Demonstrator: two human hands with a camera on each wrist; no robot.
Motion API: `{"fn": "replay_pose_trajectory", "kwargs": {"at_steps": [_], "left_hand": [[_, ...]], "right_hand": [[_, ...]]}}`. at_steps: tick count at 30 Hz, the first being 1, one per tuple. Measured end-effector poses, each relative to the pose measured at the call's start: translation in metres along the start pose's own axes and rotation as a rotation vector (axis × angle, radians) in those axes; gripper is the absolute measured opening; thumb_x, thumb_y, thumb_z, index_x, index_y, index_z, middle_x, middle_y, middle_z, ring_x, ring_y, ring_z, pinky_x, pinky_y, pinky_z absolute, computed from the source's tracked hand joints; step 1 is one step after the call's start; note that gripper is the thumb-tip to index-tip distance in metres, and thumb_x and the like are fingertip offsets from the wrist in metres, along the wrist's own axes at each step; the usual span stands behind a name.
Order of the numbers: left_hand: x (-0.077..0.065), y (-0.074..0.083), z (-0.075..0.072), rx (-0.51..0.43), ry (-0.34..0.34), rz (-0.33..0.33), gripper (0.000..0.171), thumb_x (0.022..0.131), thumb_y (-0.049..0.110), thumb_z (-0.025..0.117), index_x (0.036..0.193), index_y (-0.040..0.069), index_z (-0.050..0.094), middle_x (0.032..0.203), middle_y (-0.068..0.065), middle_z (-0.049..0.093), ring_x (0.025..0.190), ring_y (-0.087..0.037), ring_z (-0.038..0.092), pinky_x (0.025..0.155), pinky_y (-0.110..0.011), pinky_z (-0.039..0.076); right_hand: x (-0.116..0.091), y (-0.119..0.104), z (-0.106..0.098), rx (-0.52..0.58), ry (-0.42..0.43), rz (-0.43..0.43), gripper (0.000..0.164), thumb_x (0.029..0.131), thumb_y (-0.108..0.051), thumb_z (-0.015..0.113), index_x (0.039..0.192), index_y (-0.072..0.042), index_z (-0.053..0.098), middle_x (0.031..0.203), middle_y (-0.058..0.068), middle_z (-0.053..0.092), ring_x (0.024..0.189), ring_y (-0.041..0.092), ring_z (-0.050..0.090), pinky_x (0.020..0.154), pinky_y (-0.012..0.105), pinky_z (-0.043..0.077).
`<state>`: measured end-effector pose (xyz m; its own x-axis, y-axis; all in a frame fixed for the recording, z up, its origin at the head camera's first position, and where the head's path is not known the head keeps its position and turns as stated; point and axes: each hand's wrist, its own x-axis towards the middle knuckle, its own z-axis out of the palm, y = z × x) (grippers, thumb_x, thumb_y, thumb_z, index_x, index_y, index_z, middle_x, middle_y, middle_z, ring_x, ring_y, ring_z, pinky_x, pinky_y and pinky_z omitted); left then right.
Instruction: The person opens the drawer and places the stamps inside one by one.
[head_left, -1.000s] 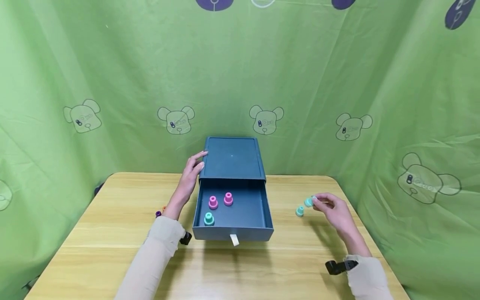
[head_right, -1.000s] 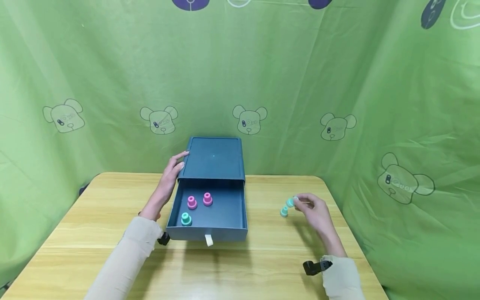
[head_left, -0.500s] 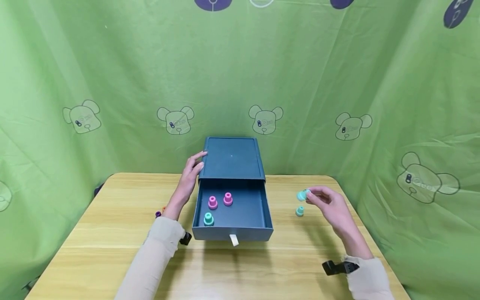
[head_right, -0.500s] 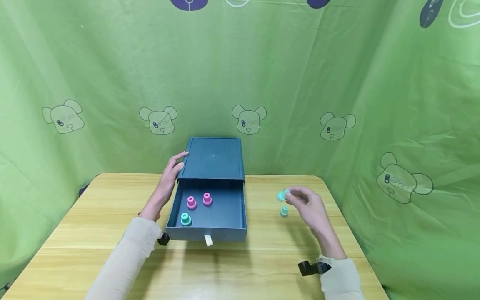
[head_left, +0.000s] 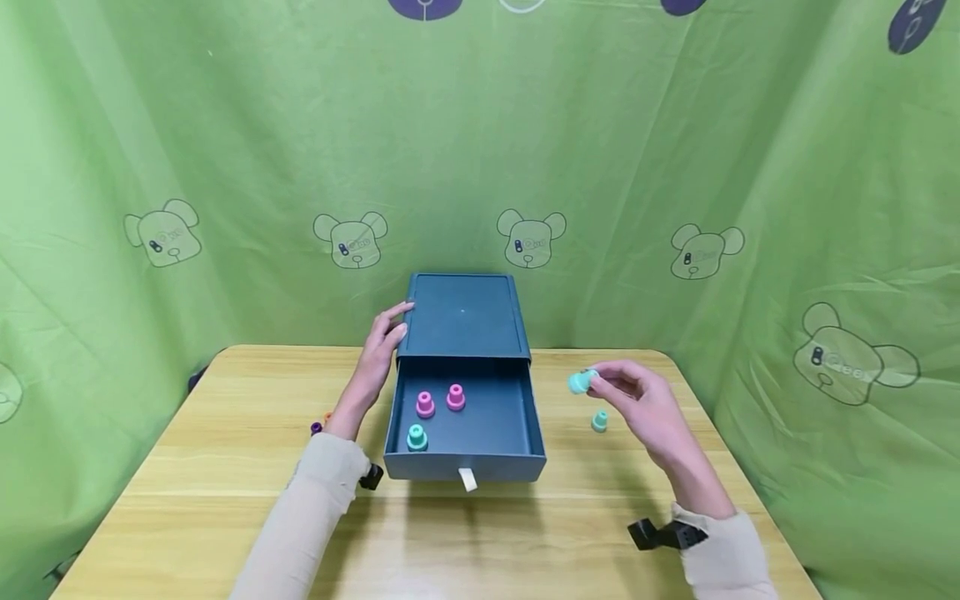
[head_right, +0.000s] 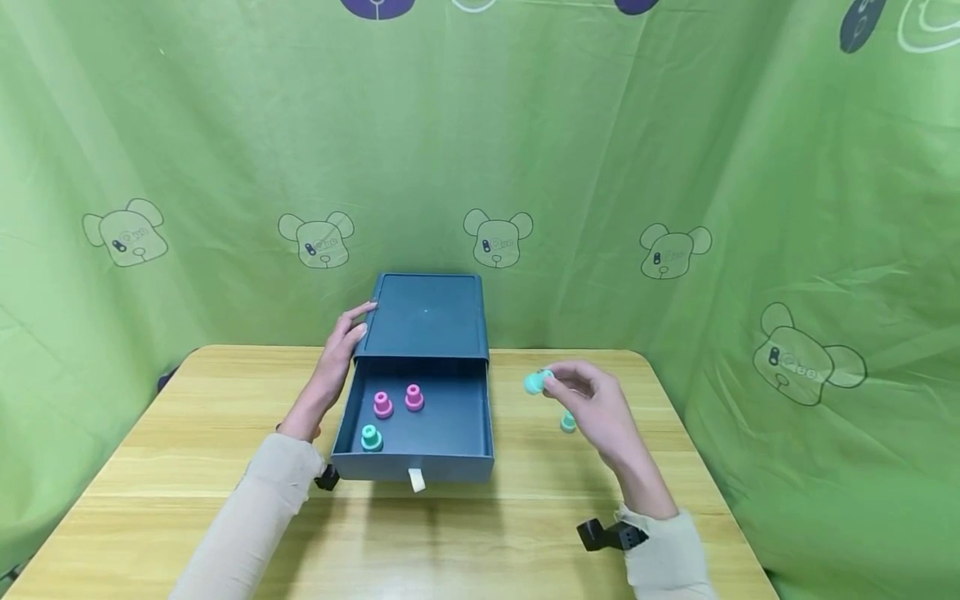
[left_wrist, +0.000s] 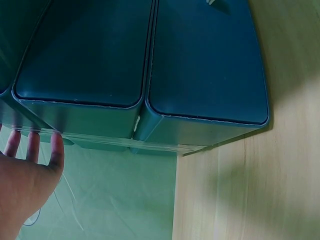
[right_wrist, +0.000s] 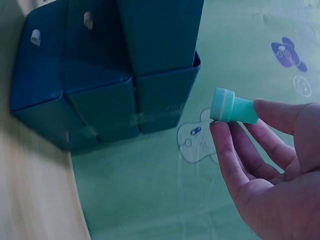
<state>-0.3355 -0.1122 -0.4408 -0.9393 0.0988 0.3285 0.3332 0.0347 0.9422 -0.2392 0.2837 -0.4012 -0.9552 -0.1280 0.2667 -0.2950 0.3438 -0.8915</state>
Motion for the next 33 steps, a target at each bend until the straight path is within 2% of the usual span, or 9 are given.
{"fn": "replay_pose_trajectory", "kwargs": {"at_steps": [5, 10, 16, 23, 26, 31, 33], "left_hand": [[0.009, -0.021, -0.003, 0.008, 0.007, 0.001, 0.048, 0.109, 0.024, 0.043, 0.156, 0.012, 0.046, 0.164, -0.016, 0.03, 0.14, -0.035, 0.038, 0.117, -0.054, 0.03], [0.011, -0.024, -0.002, 0.013, 0.02, 0.017, 0.047, 0.109, 0.027, 0.045, 0.154, 0.017, 0.048, 0.163, -0.011, 0.032, 0.139, -0.033, 0.039, 0.116, -0.055, 0.031], [0.01, -0.024, 0.0, 0.014, 0.028, 0.03, 0.044, 0.108, 0.029, 0.047, 0.152, 0.02, 0.051, 0.161, -0.009, 0.035, 0.137, -0.031, 0.041, 0.116, -0.054, 0.032], [0.01, -0.024, 0.0, 0.017, 0.031, 0.029, 0.044, 0.108, 0.03, 0.047, 0.151, 0.021, 0.051, 0.161, -0.009, 0.035, 0.137, -0.03, 0.041, 0.116, -0.053, 0.032], [0.01, -0.023, -0.001, 0.014, 0.027, 0.032, 0.045, 0.108, 0.03, 0.047, 0.152, 0.02, 0.051, 0.161, -0.009, 0.035, 0.137, -0.031, 0.041, 0.116, -0.054, 0.032], [0.009, -0.023, -0.002, 0.014, 0.016, 0.024, 0.046, 0.109, 0.029, 0.045, 0.155, 0.019, 0.048, 0.163, -0.011, 0.032, 0.138, -0.033, 0.039, 0.116, -0.055, 0.031], [0.006, -0.015, -0.002, 0.012, 0.008, 0.009, 0.047, 0.109, 0.028, 0.044, 0.155, 0.016, 0.047, 0.164, -0.013, 0.031, 0.139, -0.034, 0.039, 0.117, -0.055, 0.031]], "right_hand": [[0.001, -0.01, 0.007, 0.043, -0.035, -0.018, 0.032, 0.103, -0.019, 0.066, 0.123, 0.006, 0.064, 0.105, -0.003, 0.072, 0.097, 0.013, 0.074, 0.088, 0.023, 0.058], [0.002, -0.018, 0.015, 0.072, -0.066, -0.053, 0.029, 0.103, -0.014, 0.065, 0.121, 0.009, 0.064, 0.107, -0.002, 0.074, 0.097, 0.01, 0.074, 0.089, 0.024, 0.058], [0.002, -0.025, 0.025, 0.085, -0.097, -0.066, 0.027, 0.102, -0.013, 0.066, 0.12, 0.007, 0.065, 0.109, 0.003, 0.073, 0.097, 0.011, 0.075, 0.09, 0.025, 0.059], [0.001, -0.032, 0.036, 0.102, -0.145, -0.071, 0.025, 0.1, -0.011, 0.068, 0.119, 0.006, 0.066, 0.112, 0.015, 0.071, 0.1, 0.023, 0.076, 0.091, 0.028, 0.059], [0.001, -0.036, 0.041, 0.093, -0.157, -0.065, 0.025, 0.1, -0.012, 0.069, 0.119, 0.004, 0.067, 0.113, 0.019, 0.071, 0.099, 0.022, 0.076, 0.09, 0.029, 0.06], [0.002, -0.042, 0.048, 0.099, -0.188, -0.067, 0.023, 0.1, -0.014, 0.07, 0.118, 0.0, 0.068, 0.115, 0.018, 0.072, 0.1, 0.027, 0.075, 0.09, 0.033, 0.06], [0.003, -0.043, 0.051, 0.108, -0.202, -0.077, 0.022, 0.1, -0.014, 0.069, 0.118, -0.001, 0.069, 0.116, 0.019, 0.071, 0.101, 0.03, 0.075, 0.09, 0.033, 0.06]]}}
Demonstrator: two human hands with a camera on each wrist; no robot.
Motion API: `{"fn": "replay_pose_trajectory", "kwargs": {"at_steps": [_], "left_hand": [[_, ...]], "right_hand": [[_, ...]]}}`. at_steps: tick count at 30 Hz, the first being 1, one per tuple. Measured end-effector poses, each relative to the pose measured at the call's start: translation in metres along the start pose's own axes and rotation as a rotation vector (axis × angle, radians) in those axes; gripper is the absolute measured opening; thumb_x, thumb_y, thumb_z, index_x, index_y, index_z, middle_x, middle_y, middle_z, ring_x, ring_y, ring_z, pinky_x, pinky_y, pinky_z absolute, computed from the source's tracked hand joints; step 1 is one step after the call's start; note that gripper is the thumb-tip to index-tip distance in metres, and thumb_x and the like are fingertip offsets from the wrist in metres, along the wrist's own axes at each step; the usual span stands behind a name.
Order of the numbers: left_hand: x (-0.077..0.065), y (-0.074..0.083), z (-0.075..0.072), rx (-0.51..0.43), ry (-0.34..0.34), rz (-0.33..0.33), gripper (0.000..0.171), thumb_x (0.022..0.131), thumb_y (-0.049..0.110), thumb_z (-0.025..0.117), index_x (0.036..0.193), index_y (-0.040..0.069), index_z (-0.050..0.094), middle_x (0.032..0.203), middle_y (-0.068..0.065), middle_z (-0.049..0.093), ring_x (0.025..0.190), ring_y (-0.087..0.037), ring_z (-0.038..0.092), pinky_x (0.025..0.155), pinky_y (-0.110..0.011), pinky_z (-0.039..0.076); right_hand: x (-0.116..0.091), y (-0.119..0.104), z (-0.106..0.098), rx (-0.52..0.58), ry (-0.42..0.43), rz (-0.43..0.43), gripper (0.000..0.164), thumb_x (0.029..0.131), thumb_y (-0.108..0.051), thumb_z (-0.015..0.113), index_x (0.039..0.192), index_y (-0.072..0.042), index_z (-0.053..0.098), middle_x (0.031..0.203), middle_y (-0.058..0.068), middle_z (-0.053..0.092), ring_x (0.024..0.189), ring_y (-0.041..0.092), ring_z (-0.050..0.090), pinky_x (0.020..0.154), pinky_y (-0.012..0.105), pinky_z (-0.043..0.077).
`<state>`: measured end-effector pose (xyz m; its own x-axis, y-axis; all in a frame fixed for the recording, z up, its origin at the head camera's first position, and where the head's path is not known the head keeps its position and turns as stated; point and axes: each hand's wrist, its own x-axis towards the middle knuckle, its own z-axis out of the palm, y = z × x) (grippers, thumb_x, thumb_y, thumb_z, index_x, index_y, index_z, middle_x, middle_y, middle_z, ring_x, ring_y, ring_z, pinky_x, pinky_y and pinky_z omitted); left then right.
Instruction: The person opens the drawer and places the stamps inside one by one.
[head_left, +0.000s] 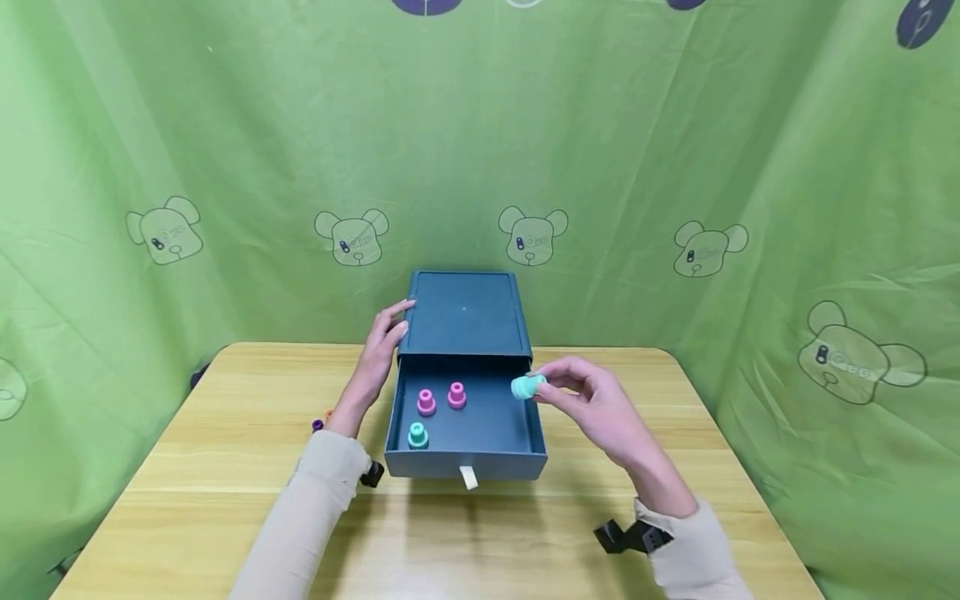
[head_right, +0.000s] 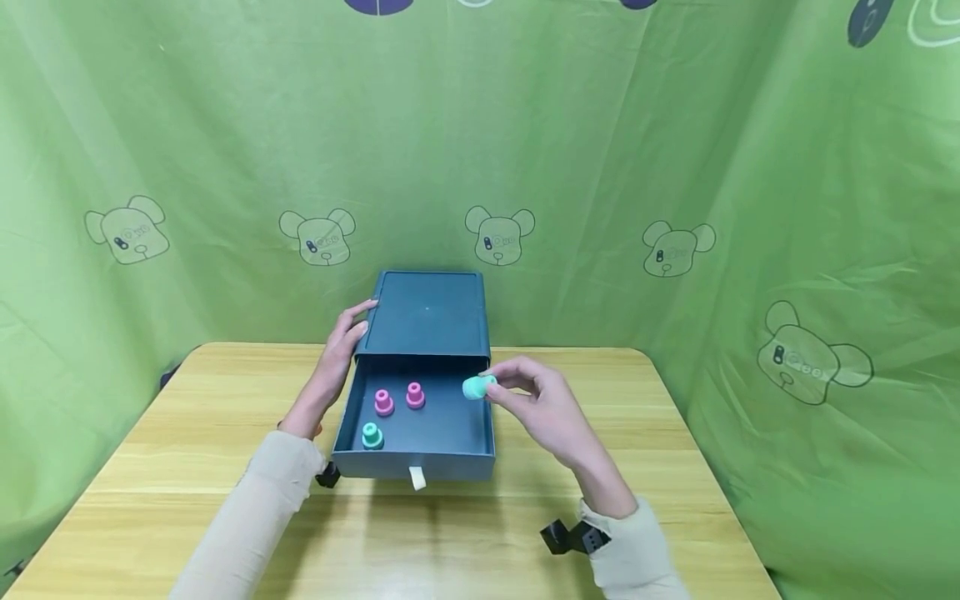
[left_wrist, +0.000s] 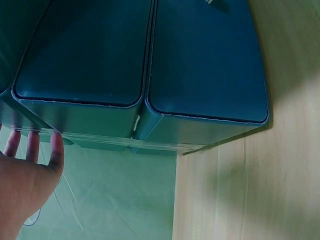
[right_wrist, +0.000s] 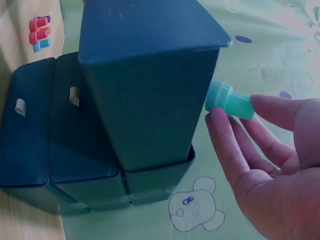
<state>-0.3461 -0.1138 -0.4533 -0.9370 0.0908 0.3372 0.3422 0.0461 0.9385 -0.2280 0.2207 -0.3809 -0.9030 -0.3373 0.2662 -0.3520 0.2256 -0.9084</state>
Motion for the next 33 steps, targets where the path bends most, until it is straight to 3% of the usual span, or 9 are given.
{"fn": "replay_pose_trajectory", "kwargs": {"at_steps": [5, 18, 26, 33], "left_hand": [[-0.009, 0.024, 0.003, -0.011, -0.014, -0.024, 0.048, 0.109, 0.024, 0.045, 0.155, 0.01, 0.046, 0.163, -0.017, 0.03, 0.141, -0.036, 0.037, 0.118, -0.056, 0.03], [-0.01, 0.028, 0.003, -0.004, -0.004, -0.01, 0.048, 0.107, 0.019, 0.045, 0.153, 0.005, 0.046, 0.163, -0.019, 0.032, 0.139, -0.036, 0.039, 0.117, -0.054, 0.031], [0.003, -0.005, 0.001, -0.005, 0.005, 0.002, 0.048, 0.109, 0.024, 0.044, 0.156, 0.012, 0.046, 0.164, -0.015, 0.03, 0.14, -0.035, 0.038, 0.118, -0.056, 0.029], [0.004, -0.01, 0.001, 0.002, 0.023, 0.019, 0.045, 0.108, 0.028, 0.046, 0.152, 0.02, 0.051, 0.161, -0.009, 0.035, 0.14, -0.032, 0.039, 0.117, -0.055, 0.03]], "right_hand": [[0.004, 0.0, 0.006, -0.003, -0.026, -0.012, 0.021, 0.099, -0.013, 0.07, 0.118, -0.001, 0.07, 0.119, 0.019, 0.07, 0.102, 0.034, 0.073, 0.09, 0.032, 0.06], [0.015, 0.0, 0.025, -0.088, -0.058, 0.032, 0.019, 0.099, -0.021, 0.072, 0.116, -0.013, 0.073, 0.117, 0.008, 0.073, 0.101, 0.023, 0.07, 0.085, 0.031, 0.055], [0.019, -0.004, 0.035, -0.112, -0.085, 0.033, 0.017, 0.098, -0.018, 0.072, 0.115, -0.013, 0.074, 0.111, 0.008, 0.073, 0.098, 0.023, 0.07, 0.081, 0.035, 0.057], [0.022, -0.008, 0.044, -0.13, -0.111, 0.032, 0.016, 0.098, -0.016, 0.072, 0.114, -0.015, 0.074, 0.109, 0.006, 0.073, 0.098, 0.023, 0.068, 0.078, 0.027, 0.056]]}}
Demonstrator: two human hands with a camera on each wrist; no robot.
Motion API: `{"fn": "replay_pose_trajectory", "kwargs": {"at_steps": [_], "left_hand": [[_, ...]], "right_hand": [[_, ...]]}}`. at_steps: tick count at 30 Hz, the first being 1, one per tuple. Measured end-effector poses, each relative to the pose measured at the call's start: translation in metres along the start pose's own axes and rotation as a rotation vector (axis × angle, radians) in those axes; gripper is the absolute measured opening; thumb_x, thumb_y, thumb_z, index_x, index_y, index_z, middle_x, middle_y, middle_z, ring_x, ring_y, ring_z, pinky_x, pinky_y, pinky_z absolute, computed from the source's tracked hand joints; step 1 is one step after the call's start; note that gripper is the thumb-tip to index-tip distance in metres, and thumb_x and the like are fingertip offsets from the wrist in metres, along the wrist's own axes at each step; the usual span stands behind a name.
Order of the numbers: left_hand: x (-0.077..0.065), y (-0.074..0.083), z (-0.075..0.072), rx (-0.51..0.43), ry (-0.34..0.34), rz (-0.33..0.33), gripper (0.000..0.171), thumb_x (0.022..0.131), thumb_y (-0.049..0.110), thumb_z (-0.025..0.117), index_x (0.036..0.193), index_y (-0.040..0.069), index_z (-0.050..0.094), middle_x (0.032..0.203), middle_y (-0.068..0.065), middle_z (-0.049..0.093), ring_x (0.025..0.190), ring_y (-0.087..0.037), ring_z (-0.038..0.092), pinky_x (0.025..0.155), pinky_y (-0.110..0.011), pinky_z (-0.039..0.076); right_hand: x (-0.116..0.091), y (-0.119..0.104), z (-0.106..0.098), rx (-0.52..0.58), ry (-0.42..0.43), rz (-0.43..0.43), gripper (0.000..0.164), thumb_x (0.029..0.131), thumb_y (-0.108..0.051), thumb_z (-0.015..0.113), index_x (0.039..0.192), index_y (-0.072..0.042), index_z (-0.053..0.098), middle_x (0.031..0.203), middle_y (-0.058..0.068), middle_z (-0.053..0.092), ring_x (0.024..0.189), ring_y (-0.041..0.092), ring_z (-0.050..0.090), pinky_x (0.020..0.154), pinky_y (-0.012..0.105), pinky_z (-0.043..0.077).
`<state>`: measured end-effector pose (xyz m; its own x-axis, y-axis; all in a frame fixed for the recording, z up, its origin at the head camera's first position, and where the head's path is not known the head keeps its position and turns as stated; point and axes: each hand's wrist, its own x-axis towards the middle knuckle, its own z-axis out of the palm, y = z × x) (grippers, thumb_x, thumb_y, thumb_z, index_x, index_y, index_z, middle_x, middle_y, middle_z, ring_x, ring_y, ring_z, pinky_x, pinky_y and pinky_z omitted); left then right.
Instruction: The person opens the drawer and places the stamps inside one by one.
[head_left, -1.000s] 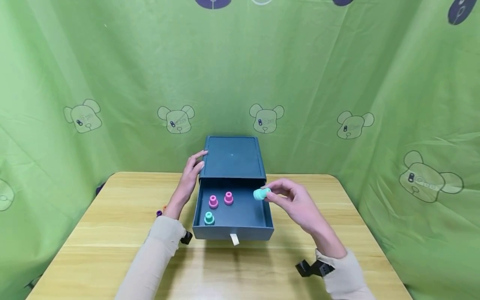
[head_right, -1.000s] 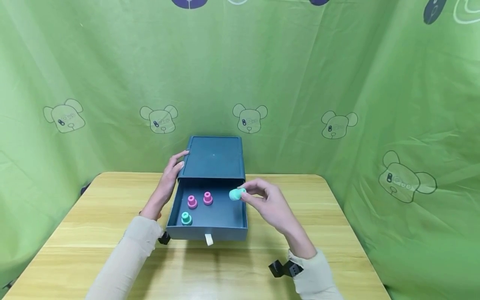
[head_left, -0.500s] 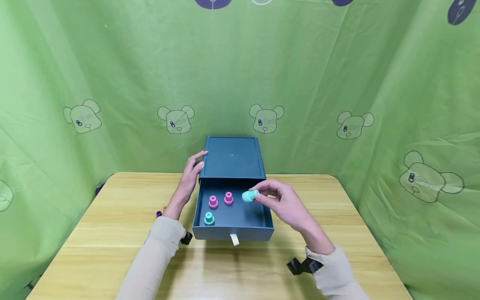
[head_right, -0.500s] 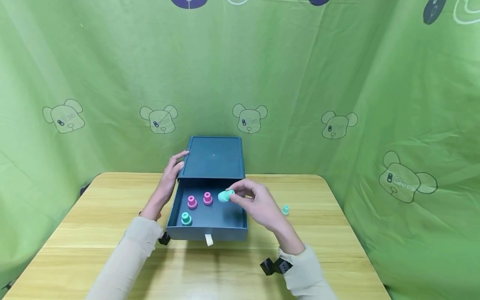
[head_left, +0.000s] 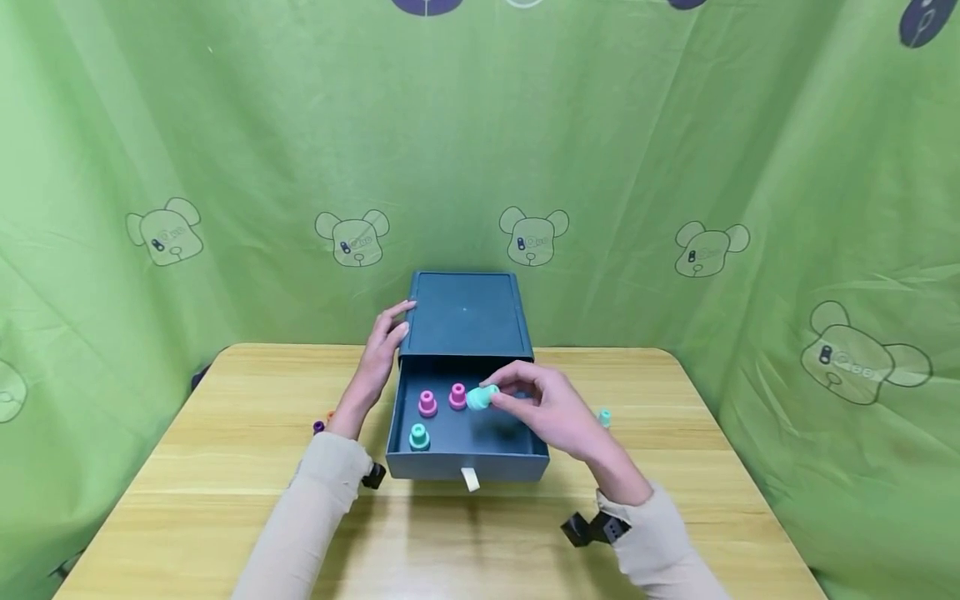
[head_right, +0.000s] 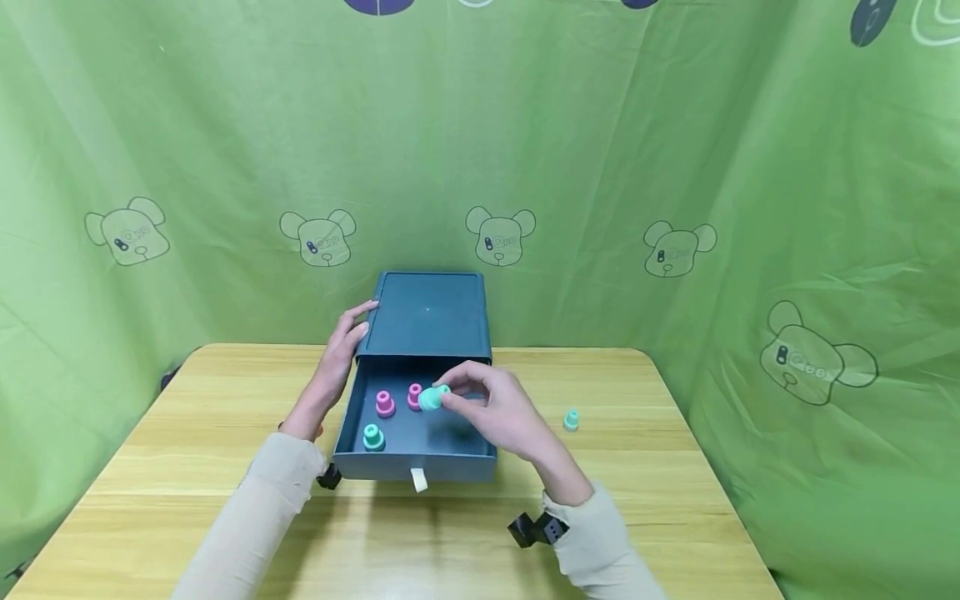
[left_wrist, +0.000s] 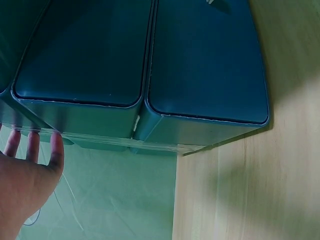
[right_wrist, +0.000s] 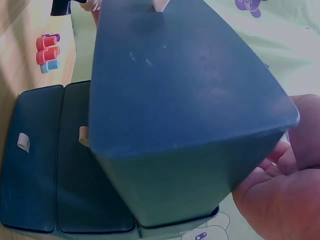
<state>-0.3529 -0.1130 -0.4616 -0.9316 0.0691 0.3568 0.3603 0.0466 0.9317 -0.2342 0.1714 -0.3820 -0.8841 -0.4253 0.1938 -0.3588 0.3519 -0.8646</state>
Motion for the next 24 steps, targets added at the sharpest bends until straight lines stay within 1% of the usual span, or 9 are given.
{"fn": "replay_pose_trajectory", "kwargs": {"at_steps": [5, 12, 19, 24], "left_hand": [[0.0, 0.001, 0.001, 0.006, -0.001, 0.004, 0.046, 0.108, 0.027, 0.046, 0.152, 0.018, 0.05, 0.161, -0.011, 0.035, 0.14, -0.032, 0.04, 0.117, -0.055, 0.031], [0.0, 0.001, 0.0, 0.01, 0.008, -0.002, 0.045, 0.108, 0.031, 0.047, 0.151, 0.022, 0.052, 0.161, -0.008, 0.035, 0.138, -0.032, 0.041, 0.116, -0.055, 0.032], [-0.001, 0.003, -0.001, 0.005, 0.0, -0.004, 0.045, 0.108, 0.032, 0.047, 0.152, 0.022, 0.051, 0.161, -0.009, 0.034, 0.14, -0.033, 0.04, 0.117, -0.055, 0.031], [-0.001, 0.004, -0.001, 0.002, -0.016, -0.014, 0.048, 0.109, 0.03, 0.044, 0.156, 0.018, 0.047, 0.165, -0.011, 0.03, 0.144, -0.035, 0.037, 0.118, -0.057, 0.03]], "right_hand": [[0.002, -0.004, 0.004, -0.01, -0.038, -0.01, 0.016, 0.098, -0.018, 0.072, 0.114, -0.016, 0.075, 0.114, 0.004, 0.073, 0.099, 0.02, 0.069, 0.083, 0.029, 0.057], [0.008, -0.011, 0.01, -0.052, -0.097, -0.048, 0.015, 0.098, -0.019, 0.073, 0.112, -0.016, 0.075, 0.113, 0.002, 0.074, 0.101, 0.018, 0.07, 0.088, 0.03, 0.058], [0.016, -0.013, 0.017, -0.091, -0.139, -0.069, 0.015, 0.098, -0.017, 0.072, 0.113, -0.015, 0.075, 0.112, 0.001, 0.073, 0.1, 0.016, 0.069, 0.088, 0.032, 0.058], [0.02, -0.013, 0.022, -0.094, -0.166, -0.068, 0.014, 0.098, -0.017, 0.072, 0.111, -0.016, 0.075, 0.11, 0.0, 0.073, 0.098, 0.014, 0.069, 0.088, 0.03, 0.057]]}}
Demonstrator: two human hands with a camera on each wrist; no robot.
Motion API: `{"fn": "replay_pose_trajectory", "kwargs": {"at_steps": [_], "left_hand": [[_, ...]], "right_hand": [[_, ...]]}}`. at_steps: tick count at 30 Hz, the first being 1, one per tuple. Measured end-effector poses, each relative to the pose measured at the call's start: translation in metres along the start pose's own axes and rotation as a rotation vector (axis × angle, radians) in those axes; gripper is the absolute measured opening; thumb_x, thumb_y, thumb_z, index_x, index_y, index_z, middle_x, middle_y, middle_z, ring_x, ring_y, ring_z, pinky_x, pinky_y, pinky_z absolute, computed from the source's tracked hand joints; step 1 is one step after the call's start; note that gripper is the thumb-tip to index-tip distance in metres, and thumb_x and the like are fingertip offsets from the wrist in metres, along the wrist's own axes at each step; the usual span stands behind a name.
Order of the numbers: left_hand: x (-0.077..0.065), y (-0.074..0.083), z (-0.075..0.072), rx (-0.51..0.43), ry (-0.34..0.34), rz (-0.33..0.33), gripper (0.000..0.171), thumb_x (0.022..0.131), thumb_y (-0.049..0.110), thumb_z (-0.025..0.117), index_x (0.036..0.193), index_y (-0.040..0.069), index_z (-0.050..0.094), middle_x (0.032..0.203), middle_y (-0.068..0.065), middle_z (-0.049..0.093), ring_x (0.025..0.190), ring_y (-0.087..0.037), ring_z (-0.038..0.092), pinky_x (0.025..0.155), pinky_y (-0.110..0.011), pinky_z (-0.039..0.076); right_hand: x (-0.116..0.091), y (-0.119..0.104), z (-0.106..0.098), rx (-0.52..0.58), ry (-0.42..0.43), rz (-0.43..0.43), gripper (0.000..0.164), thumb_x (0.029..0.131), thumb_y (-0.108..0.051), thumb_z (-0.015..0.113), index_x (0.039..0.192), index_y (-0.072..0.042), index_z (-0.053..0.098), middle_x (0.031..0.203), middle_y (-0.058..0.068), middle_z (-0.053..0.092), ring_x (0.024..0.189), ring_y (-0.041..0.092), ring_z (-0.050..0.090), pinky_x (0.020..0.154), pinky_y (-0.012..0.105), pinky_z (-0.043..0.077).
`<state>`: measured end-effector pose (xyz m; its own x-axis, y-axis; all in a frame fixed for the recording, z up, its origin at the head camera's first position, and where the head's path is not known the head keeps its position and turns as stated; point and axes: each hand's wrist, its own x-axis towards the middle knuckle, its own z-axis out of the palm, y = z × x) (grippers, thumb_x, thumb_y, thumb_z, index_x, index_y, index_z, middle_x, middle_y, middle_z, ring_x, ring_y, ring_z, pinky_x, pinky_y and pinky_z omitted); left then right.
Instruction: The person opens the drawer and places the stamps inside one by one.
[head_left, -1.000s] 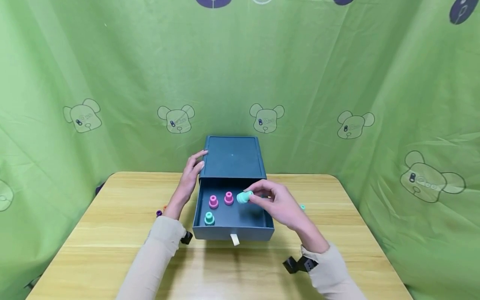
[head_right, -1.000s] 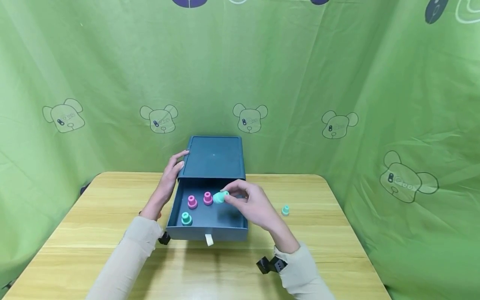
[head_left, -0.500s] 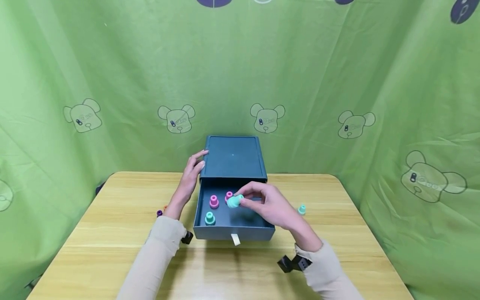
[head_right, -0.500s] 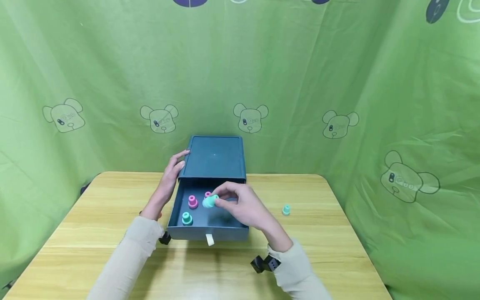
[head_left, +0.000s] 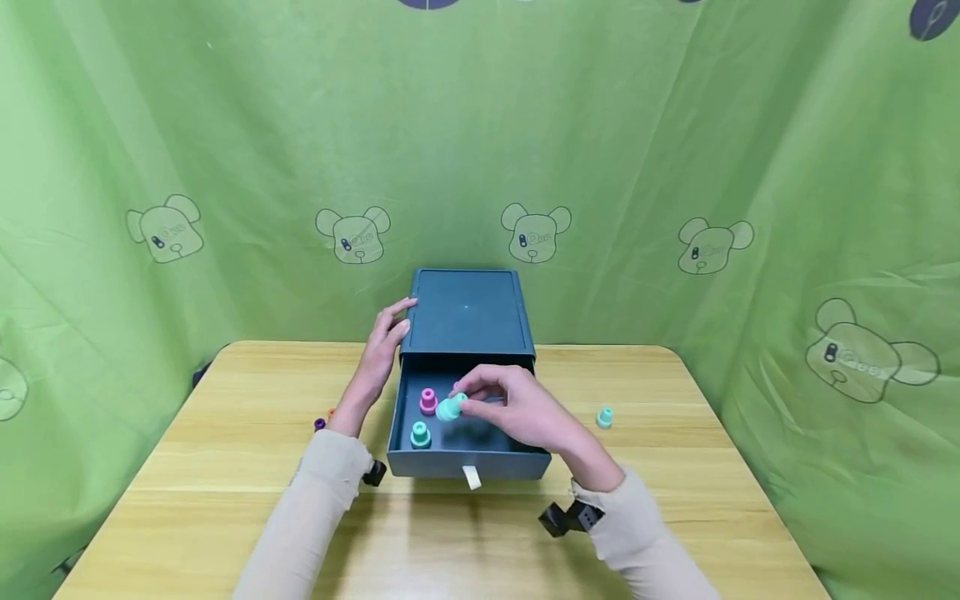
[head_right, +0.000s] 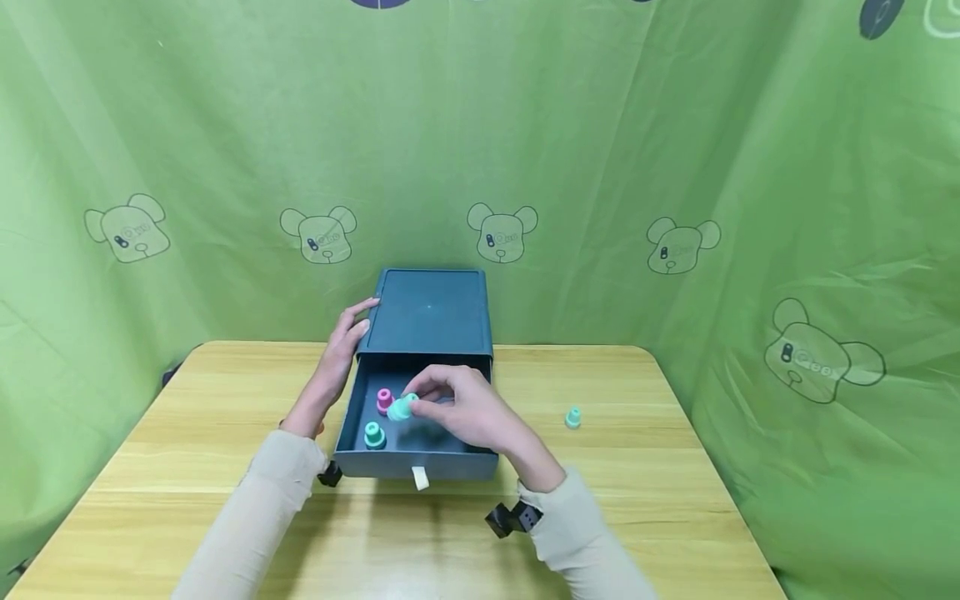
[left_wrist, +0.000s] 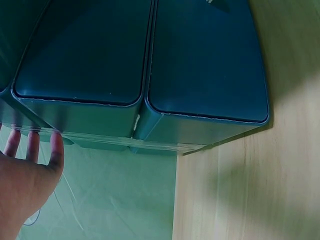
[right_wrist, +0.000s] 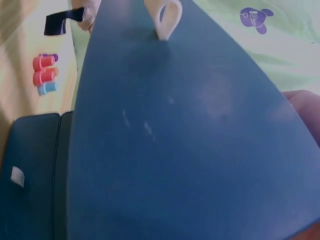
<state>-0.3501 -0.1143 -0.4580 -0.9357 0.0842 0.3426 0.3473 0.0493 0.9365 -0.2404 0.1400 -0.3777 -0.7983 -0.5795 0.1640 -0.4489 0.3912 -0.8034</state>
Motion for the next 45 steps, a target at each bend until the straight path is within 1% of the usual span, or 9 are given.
{"fn": "replay_pose_trajectory", "kwargs": {"at_steps": [3, 6, 10, 13, 17, 23, 34, 45], "left_hand": [[0.001, 0.0, 0.0, -0.003, -0.005, 0.0, 0.048, 0.11, 0.029, 0.044, 0.156, 0.018, 0.046, 0.165, -0.011, 0.029, 0.145, -0.036, 0.037, 0.118, -0.057, 0.03], [0.001, -0.001, -0.001, 0.004, 0.0, 0.005, 0.046, 0.109, 0.032, 0.045, 0.154, 0.021, 0.049, 0.163, -0.009, 0.032, 0.142, -0.034, 0.039, 0.117, -0.056, 0.032], [-0.007, 0.017, 0.001, 0.007, -0.009, -0.01, 0.046, 0.109, 0.03, 0.045, 0.154, 0.018, 0.049, 0.162, -0.012, 0.033, 0.141, -0.036, 0.04, 0.117, -0.056, 0.032], [-0.012, 0.031, 0.003, 0.0, -0.02, -0.021, 0.049, 0.109, 0.025, 0.044, 0.155, 0.011, 0.046, 0.163, -0.017, 0.031, 0.142, -0.038, 0.039, 0.118, -0.056, 0.031], [-0.011, 0.032, 0.002, -0.004, -0.017, -0.014, 0.049, 0.109, 0.025, 0.045, 0.155, 0.009, 0.046, 0.163, -0.018, 0.031, 0.141, -0.038, 0.039, 0.117, -0.055, 0.032], [-0.011, 0.032, 0.001, -0.008, -0.018, -0.005, 0.048, 0.109, 0.024, 0.045, 0.154, 0.009, 0.047, 0.162, -0.019, 0.032, 0.14, -0.038, 0.04, 0.117, -0.054, 0.033], [-0.009, 0.031, 0.002, -0.009, -0.014, -0.002, 0.048, 0.109, 0.024, 0.045, 0.154, 0.009, 0.047, 0.162, -0.018, 0.032, 0.14, -0.038, 0.04, 0.116, -0.054, 0.032], [-0.011, 0.028, 0.003, -0.022, -0.014, -0.018, 0.049, 0.108, 0.023, 0.045, 0.155, 0.009, 0.046, 0.162, -0.018, 0.032, 0.14, -0.036, 0.039, 0.117, -0.054, 0.03]], "right_hand": [[0.002, 0.0, 0.003, -0.005, -0.023, -0.008, 0.013, 0.098, -0.016, 0.072, 0.11, -0.015, 0.076, 0.109, 0.001, 0.073, 0.097, 0.014, 0.069, 0.087, 0.029, 0.057], [0.004, 0.001, 0.005, -0.032, -0.041, -0.005, 0.012, 0.099, -0.016, 0.071, 0.109, -0.014, 0.076, 0.109, 0.002, 0.073, 0.097, 0.013, 0.068, 0.087, 0.028, 0.057], [0.004, 0.002, 0.007, -0.076, -0.056, 0.023, 0.011, 0.099, -0.017, 0.071, 0.108, -0.015, 0.076, 0.113, 0.004, 0.072, 0.097, 0.012, 0.068, 0.086, 0.027, 0.057], [0.005, 0.001, 0.008, -0.091, -0.068, 0.041, 0.011, 0.099, -0.016, 0.071, 0.108, -0.014, 0.076, 0.115, 0.005, 0.072, 0.095, 0.011, 0.069, 0.084, 0.026, 0.057], [0.006, 0.001, 0.009, -0.097, -0.079, 0.057, 0.011, 0.098, -0.016, 0.071, 0.108, -0.014, 0.076, 0.113, 0.005, 0.072, 0.092, 0.01, 0.069, 0.082, 0.026, 0.058], [0.007, 0.002, 0.01, -0.116, -0.094, 0.062, 0.011, 0.098, -0.015, 0.072, 0.108, -0.015, 0.077, 0.112, 0.004, 0.073, 0.093, 0.01, 0.071, 0.085, 0.028, 0.059], [0.008, 0.003, 0.012, -0.176, -0.126, 0.065, 0.011, 0.098, -0.014, 0.072, 0.108, -0.016, 0.077, 0.103, -0.002, 0.074, 0.094, 0.01, 0.071, 0.09, 0.034, 0.059], [0.007, 0.005, 0.015, -0.2, -0.141, 0.057, 0.012, 0.098, -0.014, 0.072, 0.109, -0.015, 0.076, 0.101, -0.004, 0.074, 0.095, 0.01, 0.07, 0.089, 0.033, 0.059]]}}
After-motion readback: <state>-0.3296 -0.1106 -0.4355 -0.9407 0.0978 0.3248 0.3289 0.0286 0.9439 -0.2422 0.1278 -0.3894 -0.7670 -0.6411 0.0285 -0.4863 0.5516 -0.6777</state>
